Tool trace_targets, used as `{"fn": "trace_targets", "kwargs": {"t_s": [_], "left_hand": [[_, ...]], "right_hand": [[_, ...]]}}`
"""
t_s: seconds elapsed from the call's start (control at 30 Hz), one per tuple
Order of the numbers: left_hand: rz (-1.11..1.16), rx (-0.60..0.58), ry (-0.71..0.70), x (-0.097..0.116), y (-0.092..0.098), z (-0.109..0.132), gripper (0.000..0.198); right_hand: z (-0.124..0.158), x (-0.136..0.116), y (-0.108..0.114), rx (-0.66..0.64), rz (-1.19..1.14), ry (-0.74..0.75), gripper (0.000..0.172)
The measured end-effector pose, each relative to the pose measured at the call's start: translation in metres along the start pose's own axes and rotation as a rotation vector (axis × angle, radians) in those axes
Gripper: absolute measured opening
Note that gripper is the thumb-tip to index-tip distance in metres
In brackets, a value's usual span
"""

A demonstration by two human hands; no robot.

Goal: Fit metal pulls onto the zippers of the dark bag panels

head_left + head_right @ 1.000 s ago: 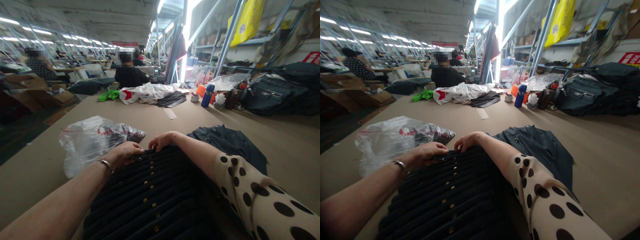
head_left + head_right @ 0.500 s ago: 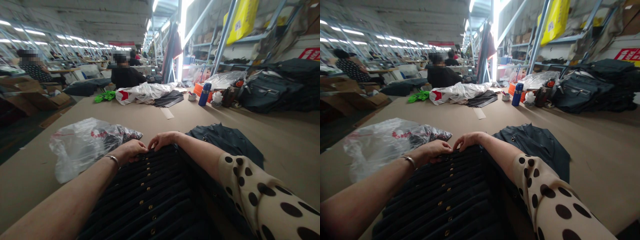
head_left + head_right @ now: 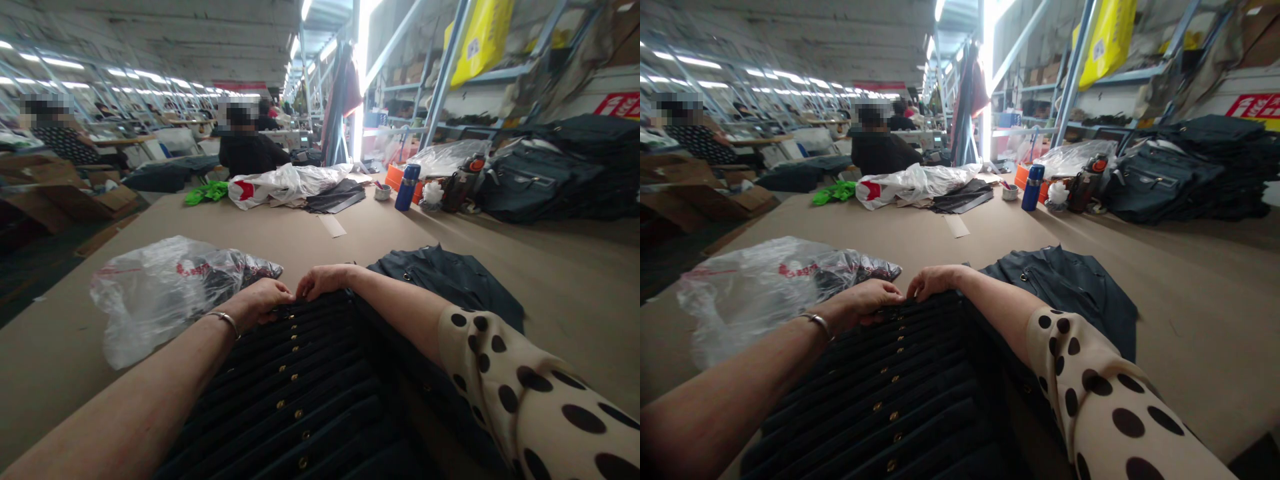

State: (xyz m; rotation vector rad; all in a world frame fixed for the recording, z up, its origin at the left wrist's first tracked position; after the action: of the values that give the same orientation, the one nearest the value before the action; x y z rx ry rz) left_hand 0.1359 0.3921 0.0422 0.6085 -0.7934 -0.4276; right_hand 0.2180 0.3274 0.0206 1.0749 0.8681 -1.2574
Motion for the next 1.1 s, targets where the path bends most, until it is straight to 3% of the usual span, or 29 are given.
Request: {"fn": "trace_targets", "kwargs": {"t_s": [0.37, 0.67, 0.9, 1.1], "left_hand": [[0.130, -0.005, 0.000, -0.006, 0.000, -0.002, 0.022], [0.022, 0.058, 0.036, -0.010, -0.003, -0.006, 0.018], [-0.036, 0.080, 0.051, -0.015, -0.005, -0.007, 0.013], [-0.054, 0.096, 0.074, -0.029, 0.001, -0.008, 0.013]], "right_hand": [[0.007, -0.004, 0.003, 0.042, 0.111, -0.004, 0.016], [0.007, -0.012, 0.000, 0.107, 0.383, 0.025, 0.019], [0.007, -0.020, -0.007, 0.198, 0.514, -0.004, 0.043], [0.008, -0.016, -0.006, 0.191, 0.470, -0.024, 0.049]]}}
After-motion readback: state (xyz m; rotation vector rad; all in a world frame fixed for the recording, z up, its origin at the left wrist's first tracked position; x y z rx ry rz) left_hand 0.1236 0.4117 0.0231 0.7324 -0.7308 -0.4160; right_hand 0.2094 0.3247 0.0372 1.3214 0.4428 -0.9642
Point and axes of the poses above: each hand's wrist, its own z-axis away from the middle knuckle, its own y-axis out of the back of the hand, x = y × z, the point moved 8 cm from there along -z, towards the middle knuckle, and after that the axes turned 15 degrees about -z, right-handed, at the moved point
